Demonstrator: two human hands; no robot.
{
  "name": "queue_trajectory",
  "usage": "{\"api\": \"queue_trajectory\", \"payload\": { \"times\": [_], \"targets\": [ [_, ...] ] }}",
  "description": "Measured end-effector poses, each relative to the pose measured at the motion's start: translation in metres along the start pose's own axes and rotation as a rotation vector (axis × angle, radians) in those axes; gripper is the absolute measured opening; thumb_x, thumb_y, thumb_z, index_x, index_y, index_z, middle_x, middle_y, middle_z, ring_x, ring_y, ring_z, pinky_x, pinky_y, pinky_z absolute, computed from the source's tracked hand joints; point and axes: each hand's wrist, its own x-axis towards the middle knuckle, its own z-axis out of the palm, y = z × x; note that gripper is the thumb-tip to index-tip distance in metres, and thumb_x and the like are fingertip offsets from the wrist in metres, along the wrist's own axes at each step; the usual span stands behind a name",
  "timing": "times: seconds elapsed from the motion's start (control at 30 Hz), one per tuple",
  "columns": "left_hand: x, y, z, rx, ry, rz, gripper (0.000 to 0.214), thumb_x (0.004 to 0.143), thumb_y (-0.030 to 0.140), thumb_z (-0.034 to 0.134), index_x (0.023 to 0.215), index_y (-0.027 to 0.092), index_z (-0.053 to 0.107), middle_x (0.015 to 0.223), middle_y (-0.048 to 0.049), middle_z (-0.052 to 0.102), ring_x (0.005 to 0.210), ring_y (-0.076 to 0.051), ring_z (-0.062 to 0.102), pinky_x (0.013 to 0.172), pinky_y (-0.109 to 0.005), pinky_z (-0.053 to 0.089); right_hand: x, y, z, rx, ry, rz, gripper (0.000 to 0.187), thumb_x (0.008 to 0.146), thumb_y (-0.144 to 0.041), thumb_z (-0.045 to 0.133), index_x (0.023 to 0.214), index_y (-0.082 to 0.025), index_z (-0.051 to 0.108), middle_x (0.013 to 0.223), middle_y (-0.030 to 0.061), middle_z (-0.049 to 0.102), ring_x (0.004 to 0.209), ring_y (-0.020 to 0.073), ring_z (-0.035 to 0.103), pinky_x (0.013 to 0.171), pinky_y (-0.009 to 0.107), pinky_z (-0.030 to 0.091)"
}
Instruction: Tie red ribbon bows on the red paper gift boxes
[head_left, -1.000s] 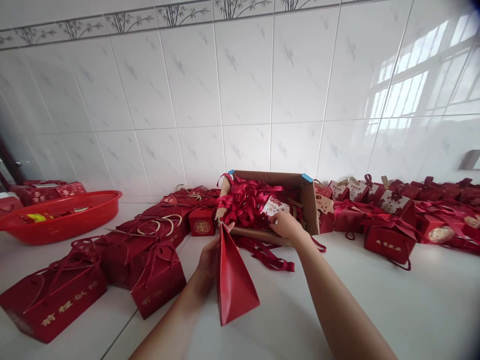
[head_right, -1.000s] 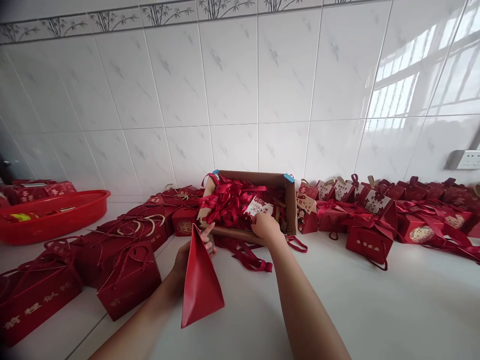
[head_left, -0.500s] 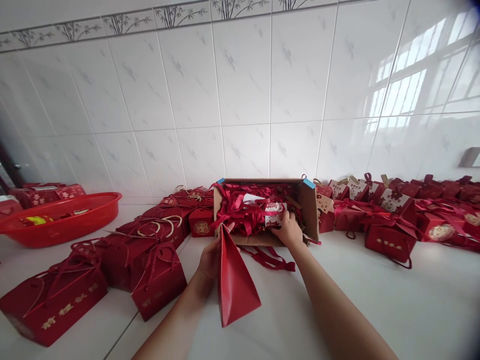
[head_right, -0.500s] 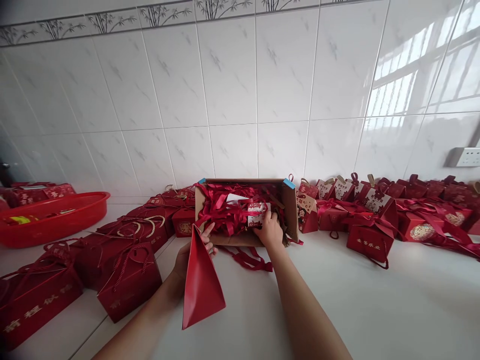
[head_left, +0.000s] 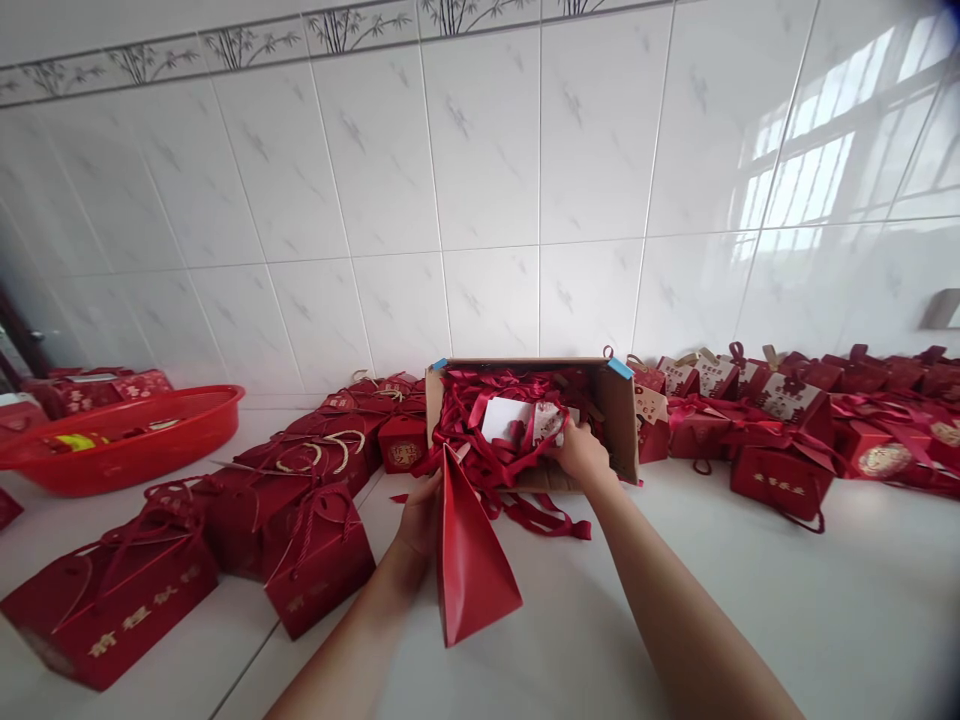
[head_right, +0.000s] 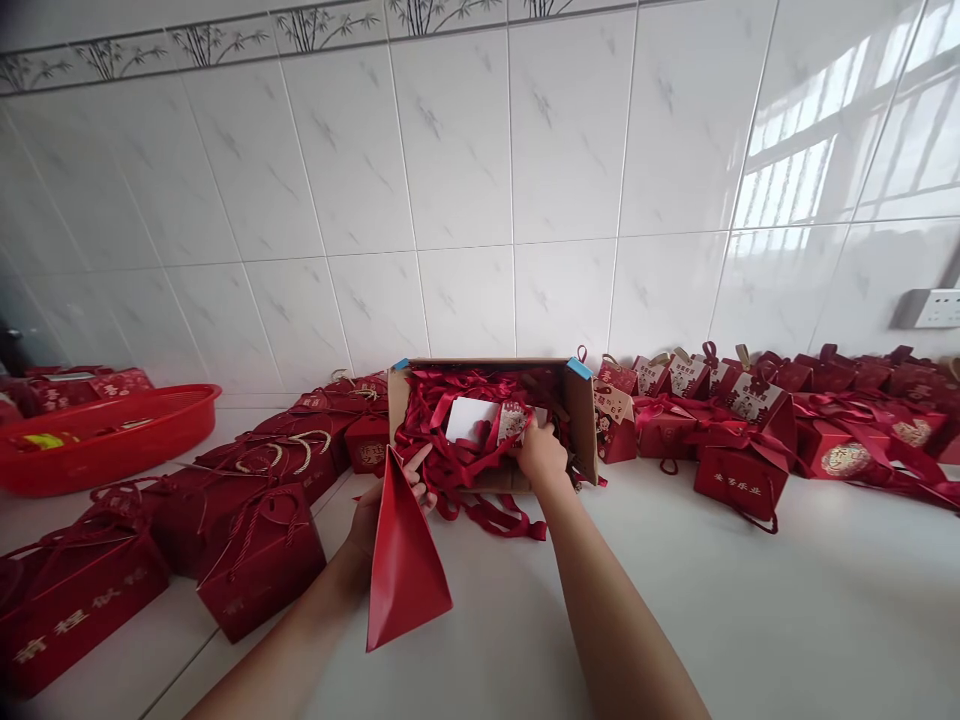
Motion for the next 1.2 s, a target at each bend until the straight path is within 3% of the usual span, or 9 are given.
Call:
{"api": "queue_trajectory", "payload": {
  "times": [0.17, 0.27, 0.33, 0.43, 0.57, 0.73, 0.83, 1.0, 1.2],
  "targets": [
    [0.0, 0.0, 0.0, -0.022, 0.026, 0.011, 0.036, 0.075, 0.021, 0.065, 0.111, 0.015, 0.062, 0.071, -0.0025, 0.069, 0.065, -0.017, 0.066, 0.073, -0.031, 0.054, -0.005, 0.001, -0.031, 0.022, -0.004, -0.037, 0.073, 0.075, -0.047, 0.064, 0.137, -0.019, 0.038, 0.12, 0.0188, 0.053, 0.103, 0.031, 0.06, 0.077, 0.036, 0.046],
    [0.0, 0.0, -0.001, -0.022, 0.004, -0.019, 0.032, 0.075, 0.024, 0.066, 0.106, 0.015, 0.064, 0.067, -0.0023, 0.068, 0.065, -0.018, 0.067, 0.072, -0.031, 0.054, -0.01, 0.002, -0.052, 0.018, -0.004, -0.076, 0.067, 0.073, -0.058, 0.062, 0.124, -0.015, 0.054, 0.116, 0.0192, 0.057, 0.101, 0.0303, 0.06, 0.076, 0.033, 0.046],
    [0.0, 0.001, -0.002, -0.007, -0.002, -0.049, 0.028, 0.075, 0.026, 0.066, 0.101, 0.015, 0.066, 0.066, -0.0036, 0.068, 0.067, -0.02, 0.068, 0.069, -0.03, 0.054, -0.013, 0.001, -0.064, 0.019, -0.036, -0.11, 0.056, 0.08, -0.06, 0.053, 0.109, -0.013, 0.063, 0.106, 0.0185, 0.062, 0.098, 0.0296, 0.06, 0.073, 0.032, 0.045],
    [0.001, 0.001, -0.004, -0.001, 0.007, -0.054, 0.021, 0.075, 0.026, 0.066, 0.093, 0.016, 0.067, 0.067, -0.0043, 0.068, 0.068, -0.021, 0.068, 0.068, -0.031, 0.055, -0.019, -0.001, -0.078, 0.037, -0.078, -0.126, 0.05, 0.09, -0.053, 0.038, 0.093, -0.013, 0.067, 0.092, 0.0162, 0.067, 0.092, 0.0277, 0.062, 0.068, 0.031, 0.044],
    [0.001, 0.0, -0.005, -0.004, 0.045, -0.048, 0.01, 0.075, 0.023, 0.065, 0.083, 0.016, 0.067, 0.066, -0.0041, 0.069, 0.067, -0.02, 0.068, 0.067, -0.031, 0.055, -0.029, -0.003, -0.092, 0.057, -0.091, -0.101, 0.05, 0.094, -0.048, 0.031, 0.084, -0.013, 0.065, 0.083, 0.0144, 0.067, 0.073, 0.0233, 0.063, 0.058, 0.029, 0.043],
    [0.001, 0.0, -0.005, -0.019, 0.045, -0.06, 0.006, 0.076, 0.022, 0.064, 0.078, 0.017, 0.067, 0.067, -0.0035, 0.069, 0.065, -0.02, 0.068, 0.068, -0.032, 0.054, -0.05, 0.005, -0.116, 0.014, -0.158, -0.187, 0.034, 0.092, -0.036, 0.038, 0.075, -0.017, 0.06, 0.072, 0.007, 0.063, 0.062, 0.0175, 0.059, 0.054, 0.026, 0.04],
    [0.001, 0.0, -0.006, -0.003, 0.041, -0.101, 0.011, 0.078, 0.024, 0.062, 0.077, 0.015, 0.068, 0.065, -0.0047, 0.068, 0.063, -0.02, 0.067, 0.065, -0.032, 0.054, -0.065, 0.014, -0.129, 0.004, -0.232, -0.229, 0.015, 0.083, -0.023, 0.047, 0.078, -0.019, 0.061, 0.074, 0.0046, 0.063, 0.06, 0.0156, 0.056, 0.049, 0.025, 0.038],
    [0.001, 0.001, -0.007, -0.004, 0.066, -0.115, 0.012, 0.078, 0.023, 0.061, 0.074, 0.015, 0.069, 0.063, -0.0047, 0.068, 0.059, -0.018, 0.066, 0.061, -0.029, 0.053, -0.077, 0.028, -0.14, 0.039, -0.179, -0.223, 0.016, 0.077, -0.021, 0.05, 0.082, -0.023, 0.065, 0.073, 0.0039, 0.063, 0.062, 0.0171, 0.058, 0.05, 0.025, 0.041],
    [-0.001, 0.001, -0.006, 0.012, 0.087, -0.132, 0.019, 0.081, 0.023, 0.058, 0.074, 0.011, 0.07, 0.062, -0.007, 0.069, 0.056, -0.019, 0.065, 0.057, -0.029, 0.051, -0.093, 0.03, -0.154, 0.148, -0.02, -0.221, 0.015, 0.076, -0.021, 0.053, 0.078, -0.024, 0.068, 0.08, 0.004, 0.067, 0.068, 0.0183, 0.062, 0.055, 0.025, 0.046]
  ]
}}
